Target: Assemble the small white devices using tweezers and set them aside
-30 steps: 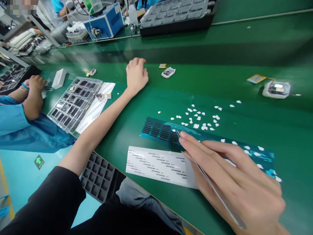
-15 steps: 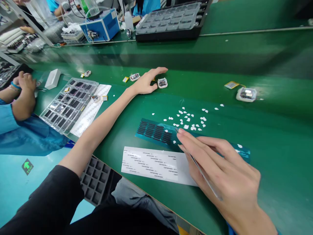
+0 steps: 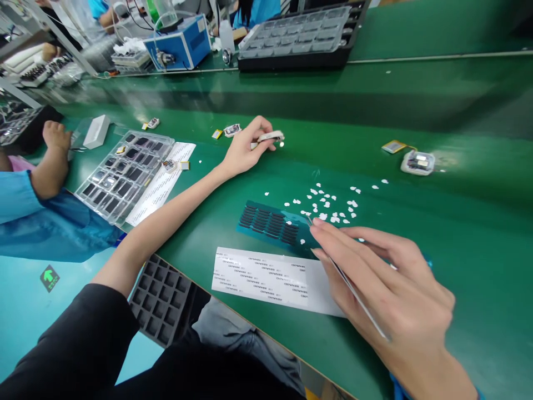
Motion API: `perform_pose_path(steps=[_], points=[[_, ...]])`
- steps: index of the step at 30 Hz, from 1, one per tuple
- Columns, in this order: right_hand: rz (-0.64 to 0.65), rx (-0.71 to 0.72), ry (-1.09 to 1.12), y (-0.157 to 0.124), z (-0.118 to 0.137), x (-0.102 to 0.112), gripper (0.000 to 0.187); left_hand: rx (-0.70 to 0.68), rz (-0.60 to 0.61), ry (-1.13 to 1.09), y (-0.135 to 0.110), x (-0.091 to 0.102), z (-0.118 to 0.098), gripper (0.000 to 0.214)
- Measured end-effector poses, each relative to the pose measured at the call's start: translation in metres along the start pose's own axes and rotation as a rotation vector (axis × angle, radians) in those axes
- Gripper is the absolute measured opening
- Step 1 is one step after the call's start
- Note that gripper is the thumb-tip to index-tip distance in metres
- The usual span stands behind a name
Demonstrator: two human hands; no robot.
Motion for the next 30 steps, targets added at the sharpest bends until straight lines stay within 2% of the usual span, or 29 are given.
perform_pose_path(steps=[2,3,5,7,9,11,14,18,21,26,28,30], points=[[0.007,-0.035,0.006,0.0,-0.002,-0.001,0.073,0.102,-0.104,-0.187,-0.02,0.005,-0.013,0.018],[0.02,-0.068,0.008,0.0,-0.004,-0.002,0.065,0.158,-0.086,-0.253,-0.031,0.0,-0.022,0.018],[0.051,-0.186,0.02,-0.004,-0.011,-0.003,0.052,0.204,0.131,-0.348,-0.056,-0.023,-0.049,0.024],[0.054,-0.328,0.042,-0.012,-0.018,-0.002,0.047,0.218,0.373,-0.39,-0.087,-0.043,-0.08,0.026],[0.058,-0.4,0.001,-0.021,-0.021,0.001,0.049,0.221,0.458,-0.394,-0.115,-0.046,-0.102,0.027],[0.058,-0.406,-0.109,-0.03,-0.023,0.005,0.051,0.206,0.472,-0.336,-0.136,-0.043,-0.115,0.03],[0.097,-0.347,-0.176,-0.039,-0.021,0.001,0.05,0.163,0.482,-0.238,-0.153,-0.044,-0.121,0.035],[0.129,-0.258,-0.139,-0.055,-0.007,-0.008,0.045,0.112,0.503,-0.192,-0.158,-0.052,-0.122,0.04],[0.218,-0.271,-0.136,-0.084,0.002,-0.012,0.037,0.104,0.509,-0.18,-0.159,-0.056,-0.123,0.043],[0.272,-0.255,-0.138,-0.132,0.006,-0.004,0.03,0.087,0.467,-0.157,-0.16,-0.055,-0.123,0.046],[0.282,-0.257,-0.14,-0.134,0.002,-0.002,0.029,0.064,0.455,-0.132,-0.162,-0.056,-0.123,0.047],[0.287,-0.258,-0.142,-0.123,-0.003,-0.002,0.029,0.043,0.445,-0.08,-0.165,-0.057,-0.123,0.048]])
Point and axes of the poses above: each hand's wrist, its own y-axis towards the middle knuckle, its own x-axis out of the back of the hand, z = x × y, the point moved 9 cm from there along y, towards the middle knuckle, and after that the axes turned 14 degrees about x, right-handed, at the moved point
